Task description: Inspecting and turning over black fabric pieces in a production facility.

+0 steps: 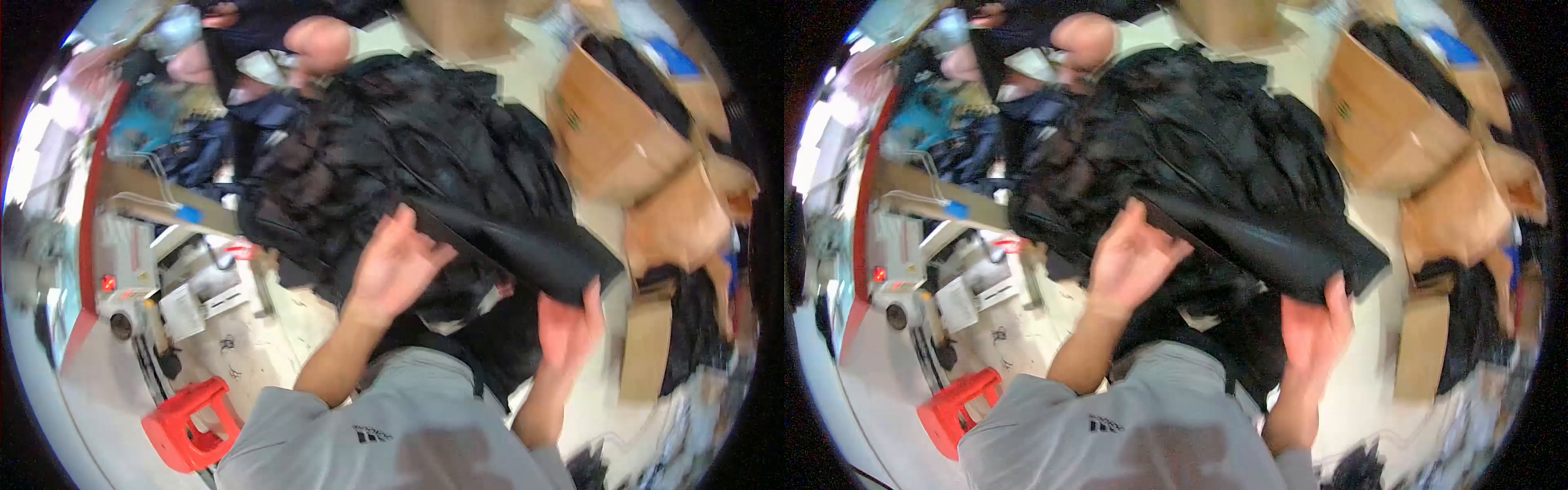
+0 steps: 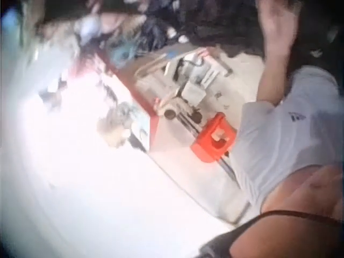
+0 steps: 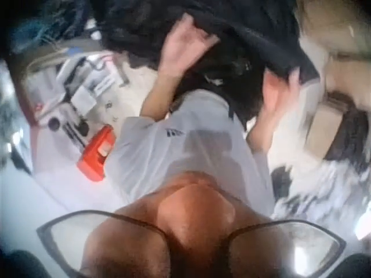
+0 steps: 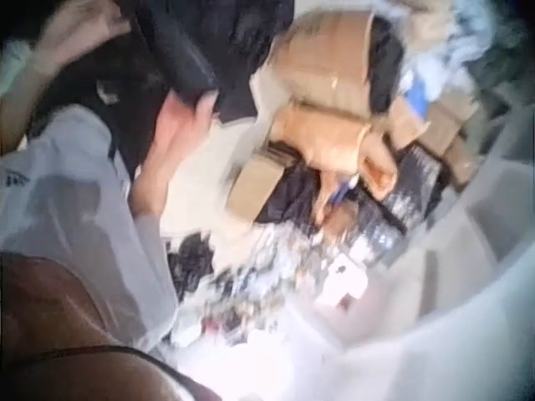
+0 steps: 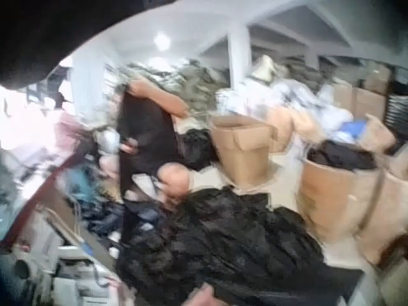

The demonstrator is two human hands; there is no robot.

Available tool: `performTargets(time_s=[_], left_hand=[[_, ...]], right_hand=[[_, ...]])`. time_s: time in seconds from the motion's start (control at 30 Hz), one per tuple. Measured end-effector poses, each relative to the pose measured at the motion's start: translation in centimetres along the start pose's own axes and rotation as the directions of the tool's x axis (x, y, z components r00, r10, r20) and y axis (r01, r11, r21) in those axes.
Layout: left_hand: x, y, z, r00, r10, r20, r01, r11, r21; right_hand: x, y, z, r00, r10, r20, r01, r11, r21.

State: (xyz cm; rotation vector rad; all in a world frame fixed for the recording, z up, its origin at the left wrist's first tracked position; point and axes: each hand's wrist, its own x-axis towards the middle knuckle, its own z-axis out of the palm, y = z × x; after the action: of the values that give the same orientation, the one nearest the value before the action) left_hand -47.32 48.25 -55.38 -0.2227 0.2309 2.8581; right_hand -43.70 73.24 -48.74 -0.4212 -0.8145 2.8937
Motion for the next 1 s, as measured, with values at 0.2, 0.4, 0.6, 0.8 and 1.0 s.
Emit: performTargets(time_s=[0.2,0.4,0.6,0.8,1.0], left_hand=[[2.3,-2.3,0.3,0.989,0.148,-0.006,-0.143,0.968,0.207],[4.3,-2.1,-0.5,0.980,0.141,0.143,-0.165,0.971,0.174],[4.7,-1.6,-0.1,0.980,-0.082,0.179,0.092,0.995,-0.049],[6.7,-4.7,2.4,0.848,-0.374,-0.376,0.407,0.913,0.009],[9.2,-6.6,4.6,0.889,-0.322,0.326,0.280,0.945,0.171]], right_hand=[[2.2,-1.4,-1.8,0.979,-0.018,0.205,0.007,0.999,0.052],[4.0,-2.1,-1.2,0.975,0.042,0.219,-0.098,0.963,0.251],[4.4,-1.8,-1.7,0.981,0.078,0.180,-0.125,0.956,0.266],[5.4,-4.2,-1.1,0.989,-0.080,0.126,0.074,0.996,0.052],[5.0,-10.5,-4.1,0.947,-0.195,0.256,0.173,0.979,0.105]])
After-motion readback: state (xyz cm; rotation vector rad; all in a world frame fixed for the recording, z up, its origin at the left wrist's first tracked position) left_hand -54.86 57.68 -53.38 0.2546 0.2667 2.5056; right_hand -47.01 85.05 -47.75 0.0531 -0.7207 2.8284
